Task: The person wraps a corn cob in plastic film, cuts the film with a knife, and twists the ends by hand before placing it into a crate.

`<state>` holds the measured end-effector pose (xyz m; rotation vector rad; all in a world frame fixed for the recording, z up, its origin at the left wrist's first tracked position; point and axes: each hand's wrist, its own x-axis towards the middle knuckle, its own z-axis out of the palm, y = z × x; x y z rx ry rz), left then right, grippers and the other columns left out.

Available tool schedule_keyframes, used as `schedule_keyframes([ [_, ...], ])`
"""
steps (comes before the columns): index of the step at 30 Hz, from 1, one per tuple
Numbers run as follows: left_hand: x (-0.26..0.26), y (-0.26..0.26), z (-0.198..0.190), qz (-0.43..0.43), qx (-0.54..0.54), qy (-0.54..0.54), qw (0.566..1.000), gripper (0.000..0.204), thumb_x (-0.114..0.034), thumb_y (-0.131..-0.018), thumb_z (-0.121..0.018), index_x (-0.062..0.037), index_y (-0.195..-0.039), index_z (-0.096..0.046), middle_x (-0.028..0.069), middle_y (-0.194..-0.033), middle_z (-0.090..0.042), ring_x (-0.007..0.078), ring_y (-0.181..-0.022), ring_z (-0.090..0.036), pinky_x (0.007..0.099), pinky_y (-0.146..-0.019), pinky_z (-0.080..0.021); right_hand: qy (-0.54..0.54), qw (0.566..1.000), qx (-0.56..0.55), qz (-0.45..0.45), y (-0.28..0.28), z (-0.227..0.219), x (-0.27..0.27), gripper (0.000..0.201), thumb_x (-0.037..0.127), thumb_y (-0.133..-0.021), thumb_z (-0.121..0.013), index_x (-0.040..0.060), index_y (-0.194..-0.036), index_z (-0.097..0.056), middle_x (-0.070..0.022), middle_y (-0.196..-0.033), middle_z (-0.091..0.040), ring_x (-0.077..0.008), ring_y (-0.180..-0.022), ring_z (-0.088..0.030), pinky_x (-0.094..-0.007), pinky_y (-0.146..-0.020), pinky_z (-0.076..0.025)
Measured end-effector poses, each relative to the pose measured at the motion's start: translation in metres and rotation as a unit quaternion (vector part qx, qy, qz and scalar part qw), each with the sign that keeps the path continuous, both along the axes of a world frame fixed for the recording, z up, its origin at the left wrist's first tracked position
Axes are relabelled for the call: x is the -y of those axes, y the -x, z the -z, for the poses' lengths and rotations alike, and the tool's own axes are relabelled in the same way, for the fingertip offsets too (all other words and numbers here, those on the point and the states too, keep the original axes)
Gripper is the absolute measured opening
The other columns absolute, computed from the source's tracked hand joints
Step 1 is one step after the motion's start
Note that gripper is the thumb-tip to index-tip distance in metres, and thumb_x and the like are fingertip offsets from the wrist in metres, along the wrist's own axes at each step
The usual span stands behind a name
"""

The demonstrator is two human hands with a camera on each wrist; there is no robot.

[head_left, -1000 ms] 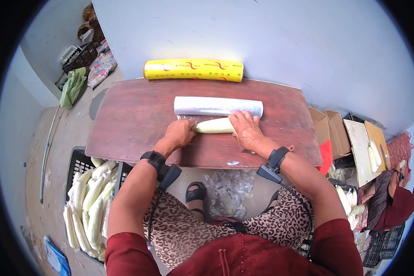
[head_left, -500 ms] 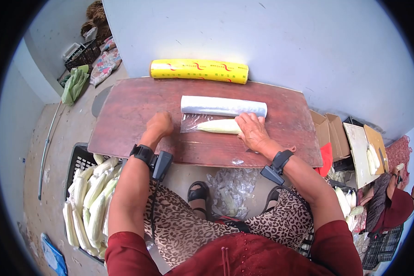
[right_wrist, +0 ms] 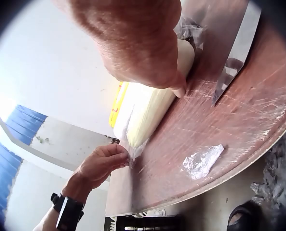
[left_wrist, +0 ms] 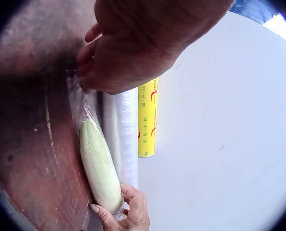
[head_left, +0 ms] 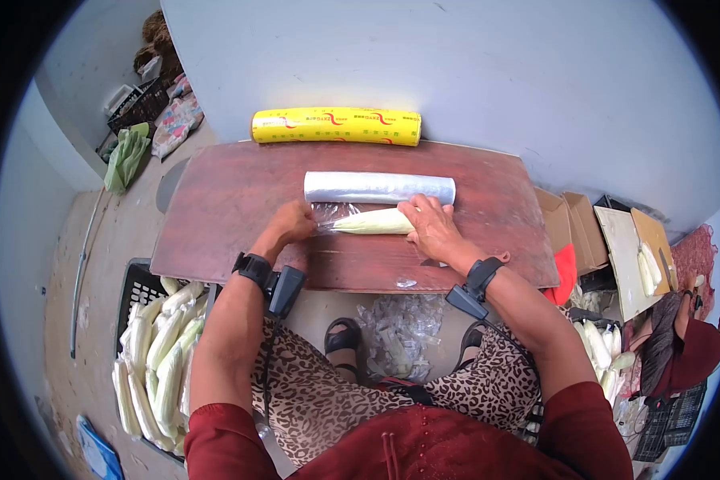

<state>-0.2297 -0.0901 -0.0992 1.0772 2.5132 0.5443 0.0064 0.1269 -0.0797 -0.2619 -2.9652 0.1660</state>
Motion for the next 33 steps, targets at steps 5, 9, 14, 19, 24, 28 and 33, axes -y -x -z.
schedule_keyframes([
  [5,-0.001,0.003,-0.005,-0.006,0.015,0.048,0.999,0.015,-0.017,-0.076,-0.069,-0.0048,-0.082,-0.073,0.0173,-0.080,-0.071,0.0282,-0.077,-0.068,0.0392,-0.070,-0.052,0.011,0.999,0.038,0.009,0.002,-0.003,-0.003,0.052,0.015,-0.078,-0.077,0.0157,-0.124,-0.053,-0.0079,-0.118,-0.051,-0.0299,-0.112,-0.049,-0.0485,-0.088,-0.036],
  [9,-0.010,0.020,0.025,-0.040,-0.052,0.092,0.994,0.021,-0.018,-0.075,-0.070,-0.0058,-0.091,-0.073,0.0185,-0.087,-0.072,0.0328,-0.082,-0.069,0.0412,-0.074,-0.054,0.014,0.999,0.026,-0.013,0.000,0.002,-0.008,0.052,0.017,-0.079,-0.076,0.0164,-0.126,-0.053,-0.0077,-0.115,-0.053,-0.0297,-0.111,-0.050,-0.0482,-0.089,-0.036],
  [14,-0.018,-0.035,-0.041,-0.082,-0.164,0.141,0.973,0.027,-0.009,-0.081,-0.063,-0.0099,-0.107,-0.071,0.0190,-0.109,-0.069,0.0389,-0.101,-0.066,0.0438,-0.084,-0.054,0.017,1.000,0.013,-0.022,-0.003,0.002,-0.008,0.054,0.016,-0.079,-0.076,0.0163,-0.128,-0.053,-0.0080,-0.114,-0.053,-0.0292,-0.111,-0.050,-0.0475,-0.088,-0.035],
  [19,-0.043,-0.078,-0.045,0.094,-0.190,-0.155,0.965,0.023,-0.015,-0.085,-0.067,-0.0020,-0.103,-0.062,0.0187,-0.104,-0.062,0.0390,-0.101,-0.061,0.0458,-0.086,-0.051,0.028,0.999,0.004,-0.020,-0.003,0.001,-0.007,0.057,0.016,-0.076,-0.078,0.0149,-0.128,-0.054,-0.0092,-0.117,-0.054,-0.0290,-0.112,-0.048,-0.0459,-0.089,-0.035],
  [24,-0.068,-0.105,-0.020,0.188,-0.192,-0.123,0.955,0.039,-0.020,-0.078,-0.075,-0.0039,-0.110,-0.059,0.0168,-0.108,-0.060,0.0369,-0.106,-0.056,0.0457,-0.090,-0.046,0.021,0.999,-0.012,-0.021,0.000,0.001,-0.008,0.055,0.014,-0.074,-0.079,0.0141,-0.124,-0.055,-0.0094,-0.116,-0.052,-0.0296,-0.112,-0.049,-0.0465,-0.087,-0.036],
  [28,-0.073,-0.113,-0.023,0.175,-0.221,-0.079,0.956,0.046,-0.027,-0.075,-0.079,-0.0058,-0.109,-0.058,0.0143,-0.109,-0.058,0.0344,-0.108,-0.054,0.0461,-0.090,-0.045,0.023,0.999,-0.003,-0.027,0.003,0.003,-0.010,0.055,0.012,-0.073,-0.079,0.0144,-0.122,-0.055,-0.0088,-0.114,-0.052,-0.0301,-0.108,-0.050,-0.0467,-0.086,-0.037],
  [33,-0.073,-0.122,-0.030,0.177,-0.217,-0.039,0.959,0.049,-0.033,-0.074,-0.081,-0.0072,-0.109,-0.058,0.0127,-0.110,-0.058,0.0323,-0.106,-0.055,0.0458,-0.089,-0.045,0.021,0.998,0.007,-0.051,-0.004,0.000,-0.007,0.052,0.012,-0.074,-0.077,0.0131,-0.121,-0.055,-0.0085,-0.114,-0.052,-0.0309,-0.106,-0.050,-0.0477,-0.087,-0.037],
])
